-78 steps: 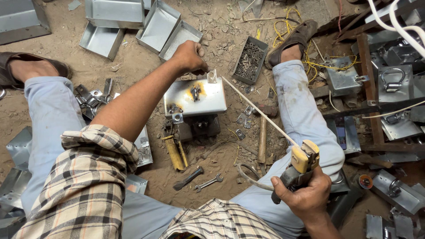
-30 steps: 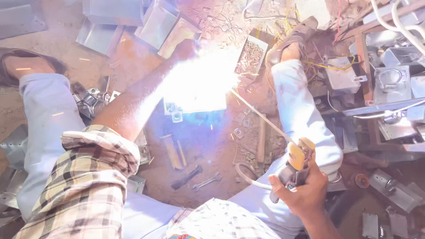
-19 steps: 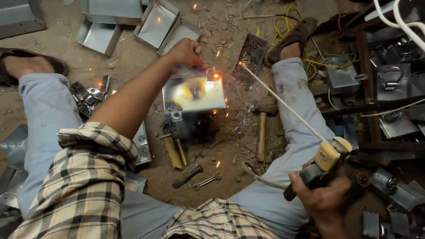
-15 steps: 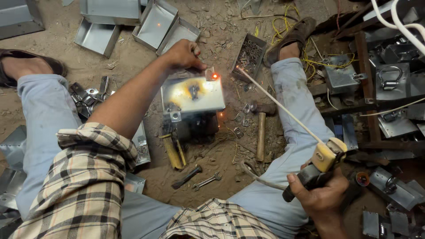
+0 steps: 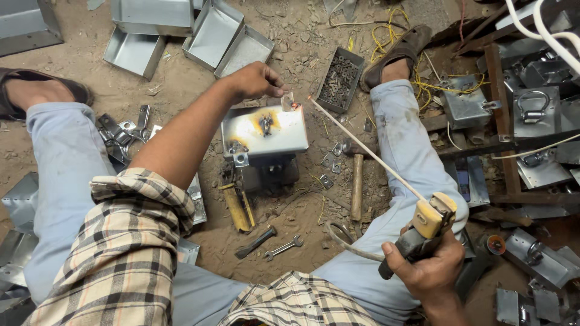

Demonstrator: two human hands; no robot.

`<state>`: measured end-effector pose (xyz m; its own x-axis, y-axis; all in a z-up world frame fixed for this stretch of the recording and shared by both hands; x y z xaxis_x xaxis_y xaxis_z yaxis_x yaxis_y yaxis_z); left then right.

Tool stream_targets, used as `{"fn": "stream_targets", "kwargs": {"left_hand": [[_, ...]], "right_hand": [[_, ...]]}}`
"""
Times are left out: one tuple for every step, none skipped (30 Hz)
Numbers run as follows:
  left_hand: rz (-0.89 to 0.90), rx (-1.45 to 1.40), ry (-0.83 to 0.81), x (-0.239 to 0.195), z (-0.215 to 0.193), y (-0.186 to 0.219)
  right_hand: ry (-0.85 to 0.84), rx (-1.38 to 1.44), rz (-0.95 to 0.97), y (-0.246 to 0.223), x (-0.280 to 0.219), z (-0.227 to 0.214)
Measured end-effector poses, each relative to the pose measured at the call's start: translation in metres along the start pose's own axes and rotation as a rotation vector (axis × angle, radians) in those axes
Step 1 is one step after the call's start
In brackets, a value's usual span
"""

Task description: The person welds components of a metal box using a welding rod and a power tool, then places a metal gear inside the enclosure.

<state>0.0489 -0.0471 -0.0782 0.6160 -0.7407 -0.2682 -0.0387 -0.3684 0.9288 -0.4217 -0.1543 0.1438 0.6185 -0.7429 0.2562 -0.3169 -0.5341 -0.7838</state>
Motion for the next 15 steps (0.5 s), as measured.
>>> {"fn": "stream_targets", "kwargs": {"left_hand": [[0.001,0.001,-0.001,-0.004,0.0,0.005],[-0.042,0.019,0.023,-0.009,-0.001,0.01],[-0.086,0.037,0.049,-0.015,-0.002,0.015],[-0.087,0.038,0.049,-0.024,-0.003,0.025],[-0.068,0.097,0.116,-0.032,-0.009,0.036],[-0.05,0.157,0.183,-0.042,-0.014,0.048],[-0.051,0.154,0.183,-0.055,-0.015,0.059],[0.095,0.166,0.366,-0.069,-0.026,0.08],[0.245,0.182,0.549,-0.088,-0.038,0.102],[0.247,0.185,0.55,-0.106,-0.037,0.113],[0.284,0.092,0.647,-0.131,-0.035,0.122],[0.321,-0.003,0.744,-0.16,-0.03,0.128],[0.317,-0.135,0.75,-0.19,-0.014,0.129],[0.311,-0.267,0.755,-0.222,0.01,0.129],[0.153,-0.227,0.745,-0.247,0.039,0.125]], "right_hand": [[0.0,0.006,-0.01,-0.001,0.0,0.0],[0.001,0.006,-0.009,-0.002,0.0,0.0],[-0.015,-0.017,-0.032,-0.005,0.001,0.001],[-0.032,-0.041,-0.055,-0.007,0.002,0.002],[-0.031,-0.041,-0.057,-0.009,0.003,0.003],[-0.035,-0.064,-0.08,-0.012,0.003,0.004],[-0.044,-0.089,-0.101,-0.015,0.002,0.005],[-0.046,-0.09,-0.102,-0.017,0.002,0.004],[-0.052,-0.087,-0.091,-0.019,0.002,0.006],[-0.058,-0.083,-0.08,-0.021,0.003,0.008],[-0.056,-0.082,-0.078,-0.024,0.003,0.009],[-0.068,-0.149,-0.114,-0.027,0.005,0.011],[-0.078,-0.217,-0.149,-0.031,0.007,0.014],[-0.076,-0.217,-0.146,-0.034,0.009,0.017],[-0.095,-0.204,-0.18,-0.039,0.011,0.021]]}}
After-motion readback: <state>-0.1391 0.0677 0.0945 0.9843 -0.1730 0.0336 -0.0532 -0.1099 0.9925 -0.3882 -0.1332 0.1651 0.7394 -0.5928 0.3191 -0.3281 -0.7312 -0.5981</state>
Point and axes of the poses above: each hand's wrist, its own x-axis towards the middle knuckle, its own z-axis out of the palm, y = z × x, the point moved 6 cm from there along x, towards the middle knuckle, and after that the axes turned 13 degrees about y, right-handed, at the moved point
